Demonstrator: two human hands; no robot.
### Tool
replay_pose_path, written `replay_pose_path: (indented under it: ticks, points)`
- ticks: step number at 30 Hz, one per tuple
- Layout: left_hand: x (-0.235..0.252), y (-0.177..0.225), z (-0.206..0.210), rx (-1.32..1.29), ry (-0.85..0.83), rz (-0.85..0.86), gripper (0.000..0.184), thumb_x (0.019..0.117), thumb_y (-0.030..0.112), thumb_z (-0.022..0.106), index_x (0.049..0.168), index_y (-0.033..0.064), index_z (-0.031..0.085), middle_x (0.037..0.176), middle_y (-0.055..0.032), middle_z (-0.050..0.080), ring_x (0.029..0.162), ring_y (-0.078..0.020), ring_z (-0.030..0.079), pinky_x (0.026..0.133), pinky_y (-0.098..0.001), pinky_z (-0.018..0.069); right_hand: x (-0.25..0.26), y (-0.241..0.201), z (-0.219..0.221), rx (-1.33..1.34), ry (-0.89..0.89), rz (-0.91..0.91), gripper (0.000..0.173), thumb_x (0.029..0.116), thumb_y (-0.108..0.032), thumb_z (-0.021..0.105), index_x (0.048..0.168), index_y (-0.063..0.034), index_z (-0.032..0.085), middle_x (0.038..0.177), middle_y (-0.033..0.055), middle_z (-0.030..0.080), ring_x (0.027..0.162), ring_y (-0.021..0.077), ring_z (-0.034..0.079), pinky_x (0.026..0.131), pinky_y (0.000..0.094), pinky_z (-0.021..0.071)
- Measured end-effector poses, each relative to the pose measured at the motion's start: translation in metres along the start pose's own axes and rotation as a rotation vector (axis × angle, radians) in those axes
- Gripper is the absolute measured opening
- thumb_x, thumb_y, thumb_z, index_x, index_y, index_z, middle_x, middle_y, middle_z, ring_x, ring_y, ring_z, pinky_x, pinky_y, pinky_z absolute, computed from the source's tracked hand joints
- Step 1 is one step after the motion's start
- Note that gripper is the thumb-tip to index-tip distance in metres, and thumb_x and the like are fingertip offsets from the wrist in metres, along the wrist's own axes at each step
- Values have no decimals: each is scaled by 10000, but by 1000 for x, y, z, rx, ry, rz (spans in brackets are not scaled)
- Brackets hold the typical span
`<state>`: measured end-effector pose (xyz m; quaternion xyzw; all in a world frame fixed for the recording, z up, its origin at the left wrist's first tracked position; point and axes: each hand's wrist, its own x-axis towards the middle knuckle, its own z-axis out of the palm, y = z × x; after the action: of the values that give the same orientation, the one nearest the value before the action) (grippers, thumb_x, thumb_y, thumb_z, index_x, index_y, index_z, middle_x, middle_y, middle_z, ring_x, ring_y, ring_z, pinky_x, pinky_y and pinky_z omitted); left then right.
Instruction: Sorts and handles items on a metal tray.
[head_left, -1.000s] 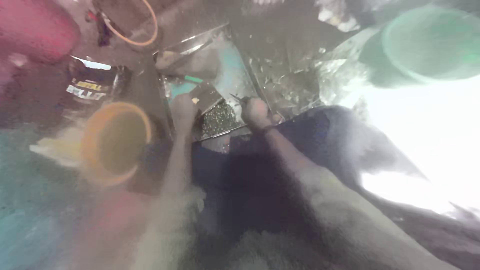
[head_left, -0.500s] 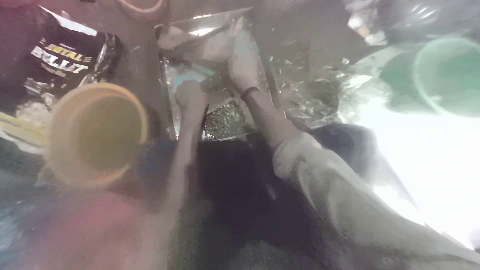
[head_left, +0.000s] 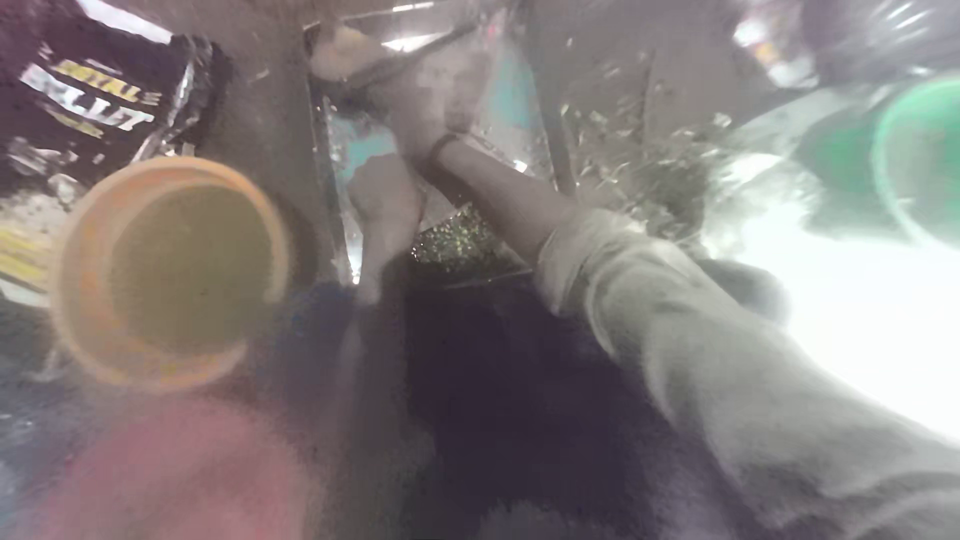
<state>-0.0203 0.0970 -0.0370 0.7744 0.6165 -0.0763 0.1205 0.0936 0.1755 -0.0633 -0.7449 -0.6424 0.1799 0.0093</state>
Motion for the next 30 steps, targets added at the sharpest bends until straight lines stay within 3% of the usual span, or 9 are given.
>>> replay_pose_path:
  ticks: [4, 9, 11, 15, 18, 20, 25, 29, 30]
  points:
    - [-25, 21, -43, -65, -144, -103, 254, 867, 310, 750, 922, 61, 742, 1016, -225, 729, 978, -435, 707, 778, -679, 548, -18, 8, -26, -30, -33, -73, 600, 895, -255, 739, 1434, -52, 570, 1437, 250, 562, 1336, 455, 526, 1052, 657, 456]
    - [-28, 17, -49, -123, -210, -108, 296, 871, 302, 773, 1002, 38, 751, 1074, -234, 728, 1026, -437, 702, 837, -679, 546, -42, 16, -66, -134, -74, -168, 530, 906, -287, 755, 1369, -65, 623, 1370, 238, 612, 1299, 442, 560, 1042, 674, 446]
    - [-27, 13, -47, -138, -206, -124, 324, 863, 304, 789, 1025, 26, 749, 1081, -241, 724, 1034, -436, 699, 848, -666, 552, -59, 20, -91, -208, -30, -189, 494, 884, -312, 741, 1330, -115, 659, 1290, 230, 657, 1206, 451, 614, 944, 702, 475]
    - [-31, 1, -38, -215, -189, -58, 315, 861, 232, 804, 1055, -7, 735, 1094, -266, 712, 1051, -453, 687, 900, -688, 530, -109, 30, -129, -164, -4, -58, 456, 951, -335, 694, 1324, -81, 637, 1273, 254, 656, 1188, 478, 621, 910, 717, 479]
    - [-27, -7, -31, -234, -113, 61, 301, 889, 247, 779, 1102, 37, 743, 1115, -233, 723, 1072, -436, 687, 929, -690, 522, -100, 77, -105, -21, 15, -35, 521, 940, -419, 679, 1335, -84, 620, 1258, 231, 657, 1178, 448, 632, 910, 692, 513]
    - [-30, -9, -25, -293, -56, 99, 285, 878, 246, 788, 1102, 74, 754, 1099, -198, 737, 1062, -409, 698, 930, -677, 535, -133, 98, -92, 229, -90, 6, 557, 1025, -505, 589, 1411, -102, 597, 1212, 219, 687, 1120, 407, 669, 945, 653, 518]
    - [-34, -8, -27, -310, -53, 103, 283, 933, 211, 726, 1182, 77, 735, 1137, -204, 727, 1082, -402, 690, 954, -657, 525, -239, 101, -27, 761, -185, 210, 384, 1092, -375, 513, 1215, -48, 670, 921, 112, 715, 767, 221, 686, 770, 467, 584]
    - [-38, -9, -22, -350, 33, 104, 338, 951, 269, 718, 1207, 49, 725, 1180, -198, 726, 1123, -369, 693, 1008, -617, 528, -278, 91, 52, 798, 44, 164, 357, 1063, -382, 556, 1179, -62, 663, 904, 149, 698, 735, 284, 693, 652, 492, 591]
    - [-42, -9, -22, -357, 45, 97, 354, 957, 284, 725, 1220, 47, 718, 1203, -198, 720, 1154, -370, 682, 1036, -612, 514, -290, 79, 40, 714, -34, 202, 384, 1070, -415, 545, 1204, -71, 651, 986, 166, 699, 840, 320, 709, 737, 523, 596]
